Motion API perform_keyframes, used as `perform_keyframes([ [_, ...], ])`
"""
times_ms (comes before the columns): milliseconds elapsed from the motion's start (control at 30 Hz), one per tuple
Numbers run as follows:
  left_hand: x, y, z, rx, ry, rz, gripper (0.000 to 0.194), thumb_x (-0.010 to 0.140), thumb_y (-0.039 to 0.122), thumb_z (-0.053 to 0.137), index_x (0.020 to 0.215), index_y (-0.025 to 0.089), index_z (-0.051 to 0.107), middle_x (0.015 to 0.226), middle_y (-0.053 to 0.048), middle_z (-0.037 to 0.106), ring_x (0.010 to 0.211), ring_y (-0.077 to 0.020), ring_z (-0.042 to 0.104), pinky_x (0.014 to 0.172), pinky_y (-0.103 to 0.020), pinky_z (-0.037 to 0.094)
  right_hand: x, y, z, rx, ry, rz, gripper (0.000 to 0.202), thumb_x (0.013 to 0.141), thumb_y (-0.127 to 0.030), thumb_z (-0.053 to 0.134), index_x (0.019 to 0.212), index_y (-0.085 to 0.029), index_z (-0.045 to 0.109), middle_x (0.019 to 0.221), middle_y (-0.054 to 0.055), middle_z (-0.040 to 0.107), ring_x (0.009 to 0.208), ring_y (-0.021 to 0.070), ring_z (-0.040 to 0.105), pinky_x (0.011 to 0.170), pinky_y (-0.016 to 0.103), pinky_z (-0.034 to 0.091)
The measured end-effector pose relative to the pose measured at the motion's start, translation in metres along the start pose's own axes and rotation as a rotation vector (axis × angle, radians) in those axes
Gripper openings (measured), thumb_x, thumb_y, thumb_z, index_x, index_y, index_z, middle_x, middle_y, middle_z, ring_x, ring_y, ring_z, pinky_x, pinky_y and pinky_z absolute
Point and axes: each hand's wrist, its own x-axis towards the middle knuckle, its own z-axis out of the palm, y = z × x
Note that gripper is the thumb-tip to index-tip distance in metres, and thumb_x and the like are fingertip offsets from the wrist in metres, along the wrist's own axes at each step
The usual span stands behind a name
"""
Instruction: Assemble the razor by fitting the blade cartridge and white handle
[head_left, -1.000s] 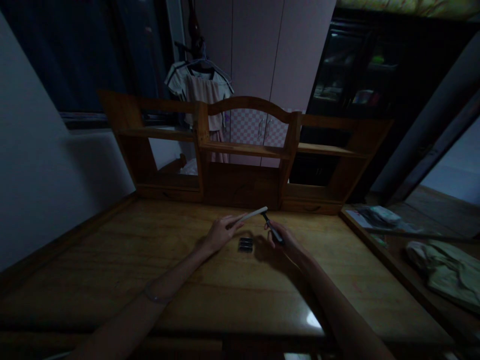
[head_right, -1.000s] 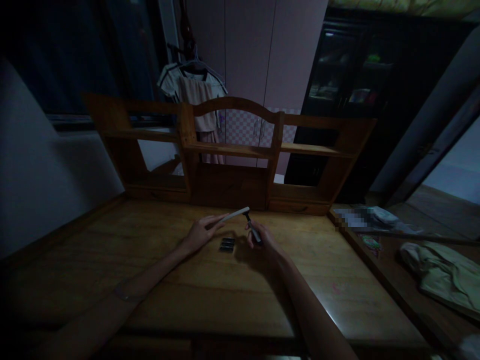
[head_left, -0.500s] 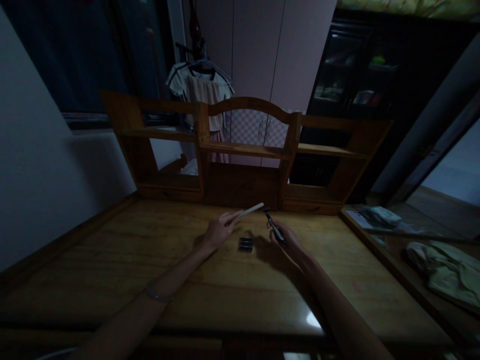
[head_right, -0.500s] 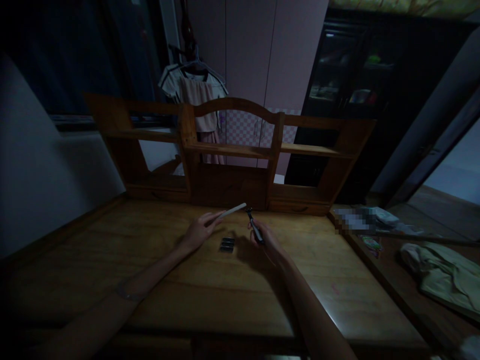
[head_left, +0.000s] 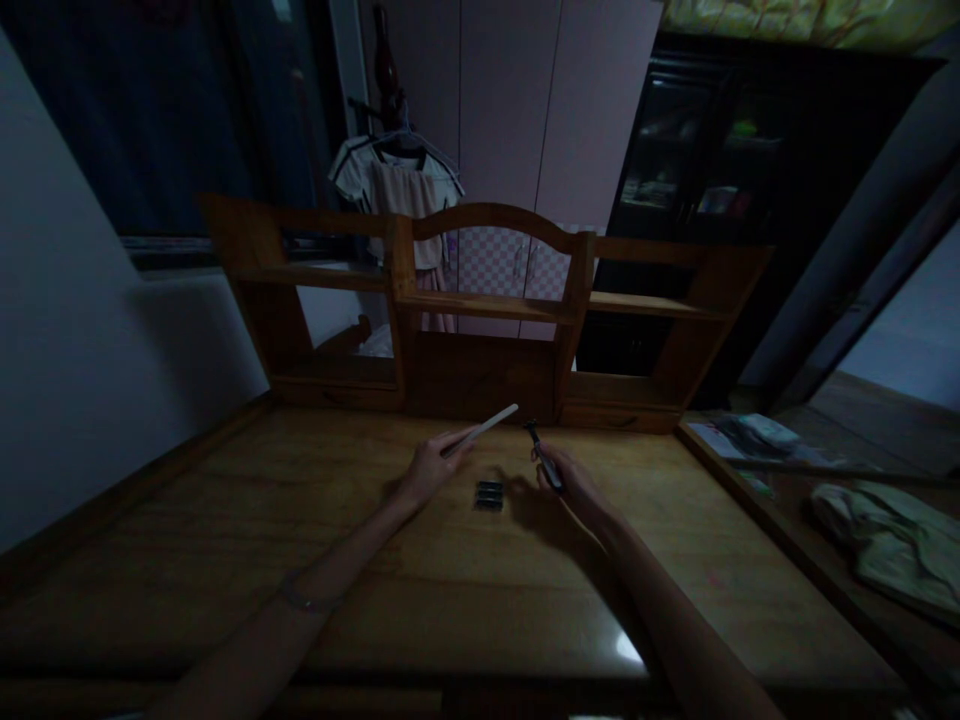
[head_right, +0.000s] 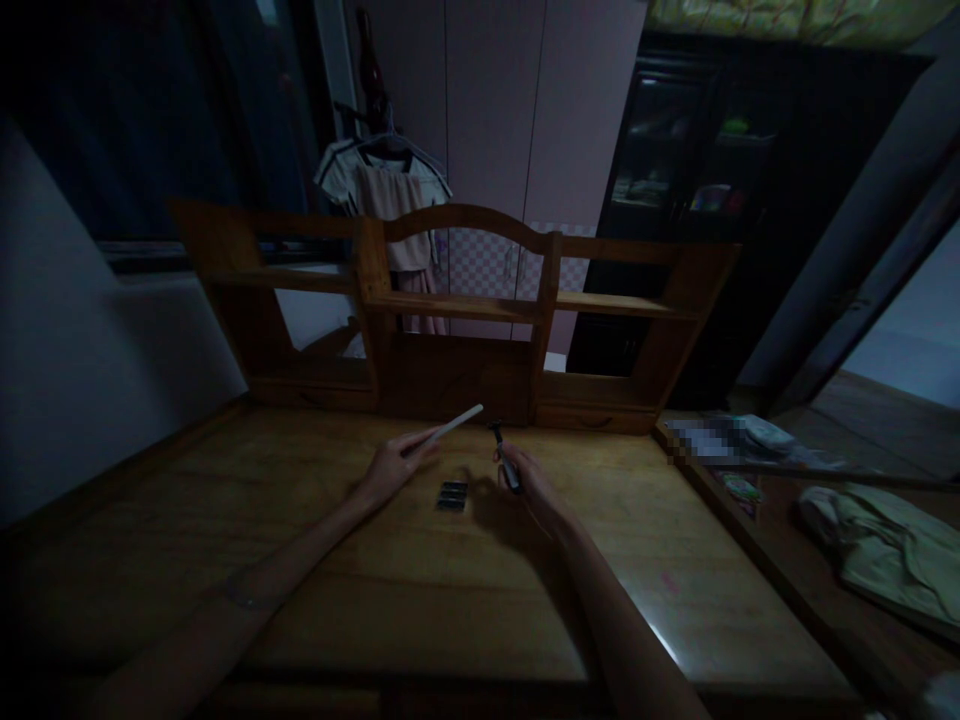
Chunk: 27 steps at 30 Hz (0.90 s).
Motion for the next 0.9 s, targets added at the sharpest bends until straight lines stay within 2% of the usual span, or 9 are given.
perform_keyframes([
  [167,-0.003,0.006,0.005,-0.057,-0.128,-0.038,0.038,0.082,0.041,0.055,0.112,0.02,0.065,0.109,-0.005,0.068,0.096,-0.0226,0.064,0.083,-0.033,0.049,0.0,-0.002,0.002,0.027,0.028,0.002,0.036,0.08,-0.053,0.054,0.079,-0.018,0.054,0.048,-0.005,0.047,0.041,0.0078,0.037,0.039,0.021,0.023],
  [267,-0.002,0.002,0.003,-0.078,-0.096,-0.097,0.04,0.081,0.044,0.056,0.109,0.018,0.066,0.105,-0.005,0.07,0.092,-0.0226,0.065,0.078,-0.031,0.05,0.001,-0.002,0.001,0.041,0.043,-0.012,0.036,0.079,-0.054,0.054,0.078,-0.018,0.054,0.048,-0.005,0.044,0.041,0.0079,0.037,0.039,0.022,0.023],
  [367,-0.001,0.0,0.001,-0.12,-0.051,-0.173,0.046,0.081,0.046,0.055,0.113,0.014,0.063,0.091,-0.006,0.073,0.072,-0.0185,0.066,0.061,-0.026,0.051,0.001,-0.002,0.001,0.022,0.061,-0.027,0.034,0.078,-0.052,0.056,0.078,-0.018,0.054,0.052,-0.005,0.044,0.044,0.0083,0.038,0.04,0.021,0.024],
  [467,-0.002,0.005,0.002,-0.153,-0.095,-0.215,0.048,0.081,0.047,0.053,0.116,0.015,0.062,0.082,-0.005,0.072,0.056,-0.0144,0.062,0.048,-0.022,0.047,-0.001,-0.001,0.002,-0.059,0.077,-0.053,0.032,0.078,-0.051,0.057,0.077,-0.019,0.054,0.054,-0.005,0.045,0.045,0.0083,0.038,0.041,0.021,0.025],
  [533,-0.002,0.011,0.004,-0.16,-0.117,-0.189,0.045,0.08,0.046,0.055,0.112,0.016,0.065,0.087,-0.005,0.073,0.064,-0.0169,0.064,0.053,-0.024,0.049,-0.002,-0.001,0.003,-0.11,0.082,-0.067,0.032,0.078,-0.051,0.057,0.077,-0.019,0.054,0.054,-0.005,0.045,0.045,0.0084,0.038,0.041,0.02,0.025],
  [633,-0.002,0.016,0.004,-0.149,-0.091,-0.152,0.041,0.079,0.045,0.057,0.105,0.015,0.069,0.092,-0.007,0.072,0.082,-0.0219,0.066,0.067,-0.028,0.052,-0.001,-0.001,0.002,-0.16,0.119,-0.087,0.033,0.077,-0.054,0.057,0.079,-0.021,0.052,0.052,-0.006,0.045,0.044,0.0081,0.037,0.04,0.02,0.025],
  [733,-0.002,0.018,0.003,-0.153,-0.059,-0.153,0.042,0.08,0.044,0.056,0.106,0.013,0.068,0.081,-0.005,0.073,0.08,-0.0221,0.066,0.068,-0.029,0.052,0.0,-0.001,0.002,-0.224,0.161,-0.114,0.034,0.075,-0.055,0.058,0.079,-0.022,0.05,0.051,-0.007,0.043,0.042,0.0081,0.035,0.039,0.019,0.024],
  [800,-0.002,0.017,0.003,-0.16,-0.079,-0.156,0.042,0.081,0.044,0.056,0.108,0.013,0.067,0.077,-0.005,0.073,0.079,-0.0216,0.067,0.067,-0.028,0.052,-0.002,-0.003,0.003,-0.298,0.161,-0.157,0.033,0.075,-0.054,0.059,0.079,-0.023,0.049,0.051,-0.008,0.041,0.042,0.0081,0.033,0.039,0.019,0.021],
  [900,-0.002,0.015,0.003,-0.159,-0.108,-0.157,0.04,0.081,0.043,0.056,0.105,0.014,0.068,0.081,-0.005,0.073,0.082,-0.0216,0.066,0.069,-0.029,0.052,-0.005,-0.005,0.005,-0.396,0.148,-0.229,0.03,0.077,-0.051,0.059,0.079,-0.022,0.049,0.051,-0.007,0.037,0.044,0.008,0.03,0.04,0.02,0.017],
])
